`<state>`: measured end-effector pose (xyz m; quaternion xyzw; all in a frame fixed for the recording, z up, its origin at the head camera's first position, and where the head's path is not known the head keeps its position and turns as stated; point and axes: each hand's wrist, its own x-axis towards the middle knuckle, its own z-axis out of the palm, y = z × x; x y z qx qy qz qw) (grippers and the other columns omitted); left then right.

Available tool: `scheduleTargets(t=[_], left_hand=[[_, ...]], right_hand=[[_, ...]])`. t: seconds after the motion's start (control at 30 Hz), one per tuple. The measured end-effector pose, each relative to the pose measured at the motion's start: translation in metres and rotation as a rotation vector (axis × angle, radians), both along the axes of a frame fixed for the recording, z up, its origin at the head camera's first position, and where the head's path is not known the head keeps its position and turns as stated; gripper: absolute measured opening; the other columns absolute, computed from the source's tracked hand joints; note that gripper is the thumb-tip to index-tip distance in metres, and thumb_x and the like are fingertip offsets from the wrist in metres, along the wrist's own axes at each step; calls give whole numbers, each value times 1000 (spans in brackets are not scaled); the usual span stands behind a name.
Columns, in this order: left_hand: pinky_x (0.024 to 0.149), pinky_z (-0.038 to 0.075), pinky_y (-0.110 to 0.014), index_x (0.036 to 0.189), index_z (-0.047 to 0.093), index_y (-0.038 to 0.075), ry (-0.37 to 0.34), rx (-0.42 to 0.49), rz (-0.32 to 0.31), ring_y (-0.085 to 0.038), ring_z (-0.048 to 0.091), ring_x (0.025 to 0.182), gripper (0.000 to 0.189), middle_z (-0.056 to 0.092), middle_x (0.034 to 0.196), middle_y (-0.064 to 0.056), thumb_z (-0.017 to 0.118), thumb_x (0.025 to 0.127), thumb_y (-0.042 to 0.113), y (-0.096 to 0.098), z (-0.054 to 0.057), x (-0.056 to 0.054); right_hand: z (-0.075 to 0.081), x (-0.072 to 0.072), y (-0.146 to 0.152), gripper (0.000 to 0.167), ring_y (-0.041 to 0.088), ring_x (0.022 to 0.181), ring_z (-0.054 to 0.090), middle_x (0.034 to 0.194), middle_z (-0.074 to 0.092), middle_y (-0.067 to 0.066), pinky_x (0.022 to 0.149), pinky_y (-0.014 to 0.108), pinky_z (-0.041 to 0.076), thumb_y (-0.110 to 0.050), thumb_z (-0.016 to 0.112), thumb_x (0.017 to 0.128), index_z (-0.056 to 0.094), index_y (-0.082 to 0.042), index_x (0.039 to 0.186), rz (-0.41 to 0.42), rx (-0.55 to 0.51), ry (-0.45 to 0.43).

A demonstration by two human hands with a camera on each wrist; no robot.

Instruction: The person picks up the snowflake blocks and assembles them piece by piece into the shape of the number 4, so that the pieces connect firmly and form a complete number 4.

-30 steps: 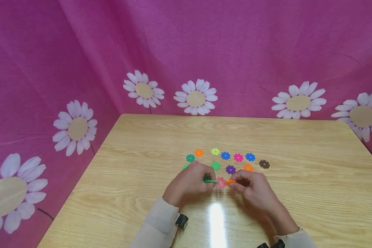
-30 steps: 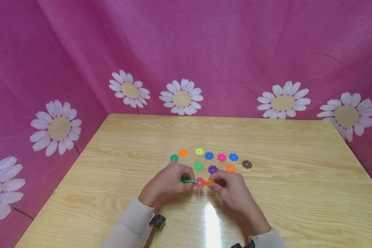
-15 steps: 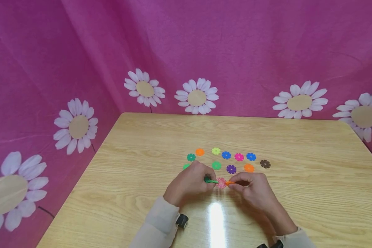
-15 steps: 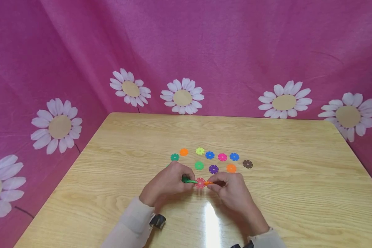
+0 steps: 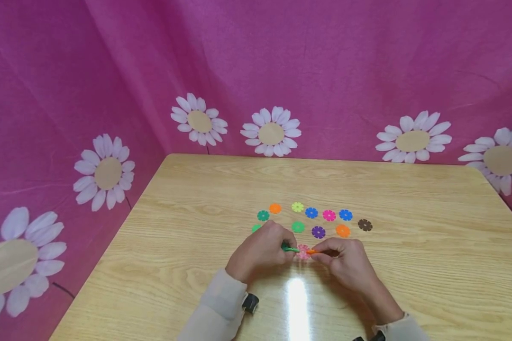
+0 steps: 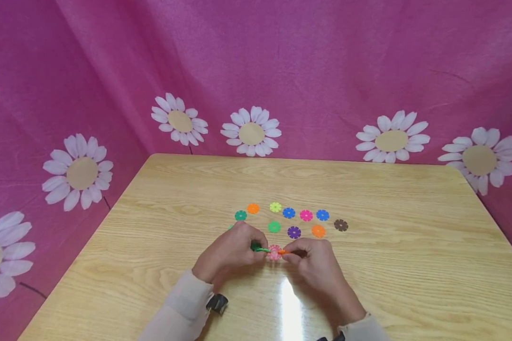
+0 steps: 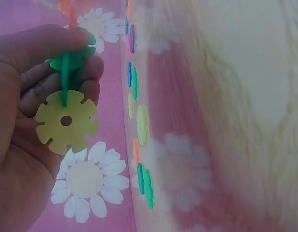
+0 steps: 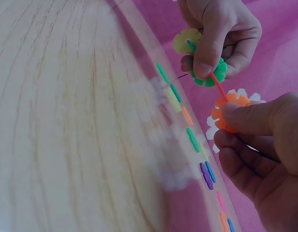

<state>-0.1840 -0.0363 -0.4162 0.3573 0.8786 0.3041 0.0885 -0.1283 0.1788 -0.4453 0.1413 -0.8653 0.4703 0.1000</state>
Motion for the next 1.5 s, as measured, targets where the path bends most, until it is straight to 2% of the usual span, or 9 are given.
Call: scheduleTargets(t=[0.23,0.4,0.63,0.7,0.8,1.0,1.2,1.5], left_hand=[[67,46,-19,81,75,17,5,0,8,-4,52,71,7,62,75,16,79,85,12,-5,-1,0],[66,45,-20,78,72,18,-4,7,26,-5,51,69,12,60,72,14,76,86,11,-12,-1,-1],[70,42,-21,75,67,21,24,2,51,-2,45,62,21,53,67,13,70,82,2,-22,-1,-4],[65,41,-20,76,68,20,16,9,44,-2,45,62,19,53,67,13,72,83,3,-24,-2,-4],[62,43,-19,80,70,19,-14,11,45,-4,49,65,15,57,72,12,75,85,6,-25,-3,-4],[72,47,-22,85,72,20,-50,-31,71,-7,54,77,10,63,81,13,79,85,13,-28,-6,-3],[71,47,-20,83,71,20,-15,-52,58,-5,53,75,12,61,78,16,80,84,13,-30,-8,-3],[67,47,-20,83,71,20,-14,-46,73,-6,53,73,11,62,77,13,81,84,14,-30,-6,-4]], right_hand=[[0,-2,-2,16,10,72,65,83,72,-6,64,27,54,1,82,79,77,-13,85,16,6,-34],[1,-6,7,17,10,76,65,86,72,-6,68,28,54,0,82,79,76,-9,92,42,58,-72],[5,-20,21,10,16,76,63,88,72,0,67,32,53,-4,78,85,76,-4,95,-78,187,-67],[6,-23,21,12,18,78,64,90,72,4,69,35,54,-4,76,87,75,-1,98,-100,221,-67],[5,-28,19,17,22,80,64,94,71,10,70,40,54,-4,74,88,74,3,103,-106,262,-77],[3,-39,11,18,25,83,62,95,70,14,75,46,52,-6,73,88,73,3,103,-69,362,-59],[4,-51,2,27,26,81,54,90,63,10,72,43,50,-14,73,90,71,5,107,-67,459,-172],[5,-60,-1,22,26,81,54,89,61,10,70,39,50,-12,74,90,70,5,103,-69,473,-351]])
